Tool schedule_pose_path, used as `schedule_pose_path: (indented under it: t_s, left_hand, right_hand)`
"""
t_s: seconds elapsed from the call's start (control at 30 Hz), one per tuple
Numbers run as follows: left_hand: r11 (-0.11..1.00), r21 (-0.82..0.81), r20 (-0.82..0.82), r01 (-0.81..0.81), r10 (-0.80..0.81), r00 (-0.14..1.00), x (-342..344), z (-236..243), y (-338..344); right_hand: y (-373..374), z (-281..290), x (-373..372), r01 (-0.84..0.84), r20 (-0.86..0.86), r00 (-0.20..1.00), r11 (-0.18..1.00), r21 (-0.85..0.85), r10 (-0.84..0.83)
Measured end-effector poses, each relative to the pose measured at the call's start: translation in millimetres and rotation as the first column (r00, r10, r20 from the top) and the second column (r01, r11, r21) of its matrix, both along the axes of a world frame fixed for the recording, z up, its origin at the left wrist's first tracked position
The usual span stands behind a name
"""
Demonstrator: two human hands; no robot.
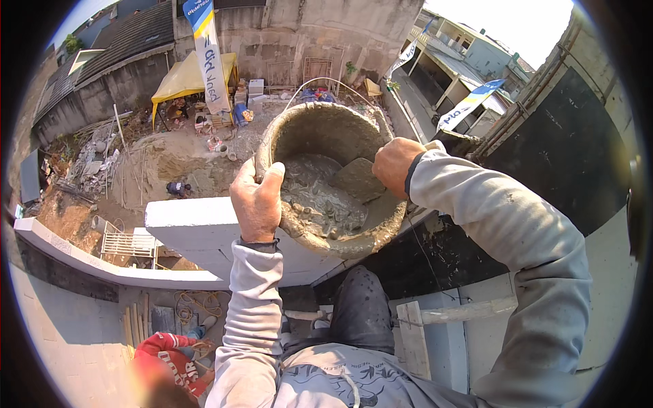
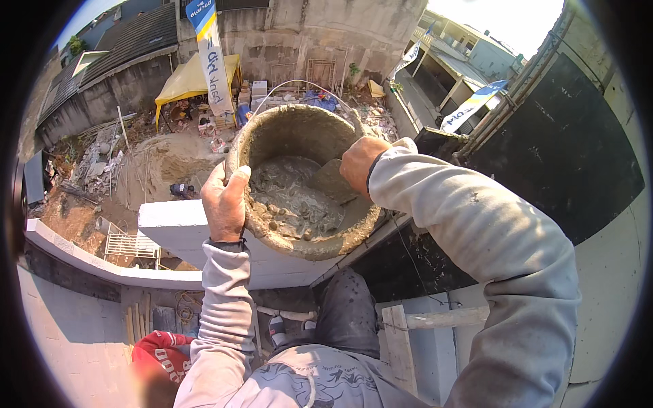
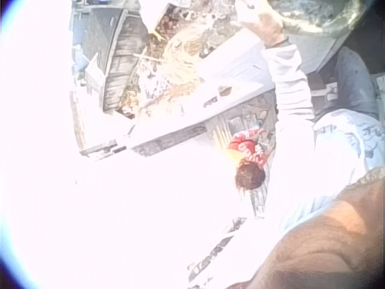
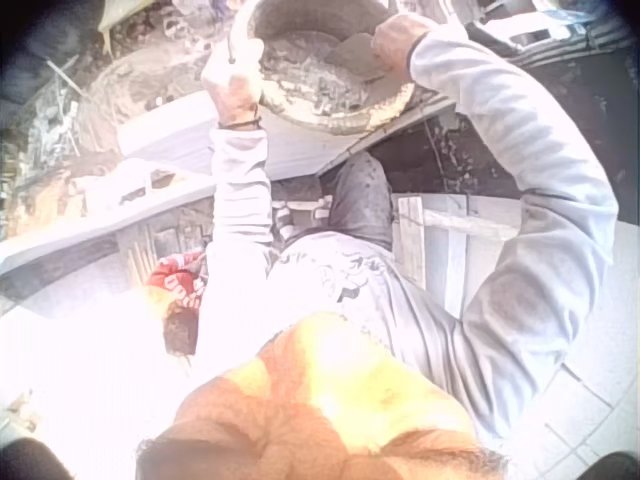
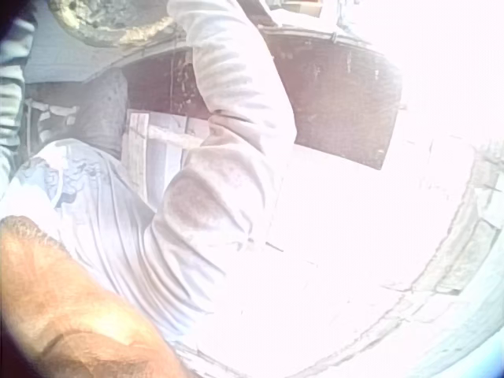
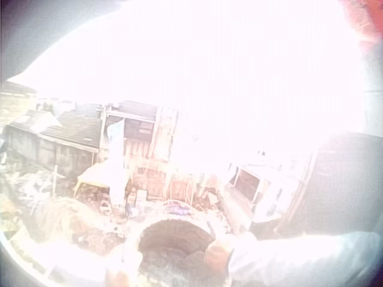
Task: The person applies cement mortar to a wall using a trowel, working from a ladder.
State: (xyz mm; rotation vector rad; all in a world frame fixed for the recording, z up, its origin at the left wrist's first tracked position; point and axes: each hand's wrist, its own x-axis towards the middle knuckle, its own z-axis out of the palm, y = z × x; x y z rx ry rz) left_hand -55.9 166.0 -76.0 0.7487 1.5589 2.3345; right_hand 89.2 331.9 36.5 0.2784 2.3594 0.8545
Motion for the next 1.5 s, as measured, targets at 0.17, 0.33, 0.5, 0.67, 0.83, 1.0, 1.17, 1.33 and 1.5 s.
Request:
schedule_pose_path:
  t_s: [0.17,0.33,0.5,0.67,0.83,1.0,1.17,1.33,1.5]
  left_hand:
    - [0.996,-0.080,-0.043,-0.031,0.028,0.999,1,4,3]
    - [0.998,-0.030,-0.056,-0.064,0.062,0.997,-2,4,8]
    - [0.992,-0.114,-0.081,-0.046,0.037,0.996,-6,11,8]
    - [0.997,-0.077,-0.131,-0.031,0.021,0.991,2,19,13]
    - [0.989,-0.145,-0.119,0.010,-0.028,0.993,-2,21,10]
    - [0.996,-0.087,-0.066,0.024,-0.030,0.997,-10,15,16]
    - [0.996,-0.057,0.022,0.074,-0.073,0.997,-24,3,20]
    - [0.997,-0.024,0.036,0.077,-0.076,0.996,-27,2,24]
    - [0.995,-0.051,0.029,0.085,-0.083,0.996,-31,0,29]
  right_hand:
    - [11,-27,9,-0.086,-0.163,0.982,0.995,0.044,0.092]
    - [6,3,1,0.119,-0.028,0.991,0.962,-0.244,-0.129]
    - [12,4,-5,0.146,-0.064,0.983,0.945,-0.293,-0.172]
    - [17,-12,-10,0.140,-0.083,0.981,0.931,-0.336,-0.178]
    - [18,-21,0,0.177,-0.087,0.972,0.925,-0.335,-0.217]
    - [12,-9,5,0.071,-0.186,0.976,0.972,-0.225,-0.114]
    - [18,9,33,0.265,-0.437,0.844,0.951,-0.162,-0.310]
    - [42,-19,86,0.216,-0.834,0.307,0.887,-0.409,-0.459]
    - [90,-72,85,0.033,-0.534,-0.140,0.535,-0.844,-0.834]
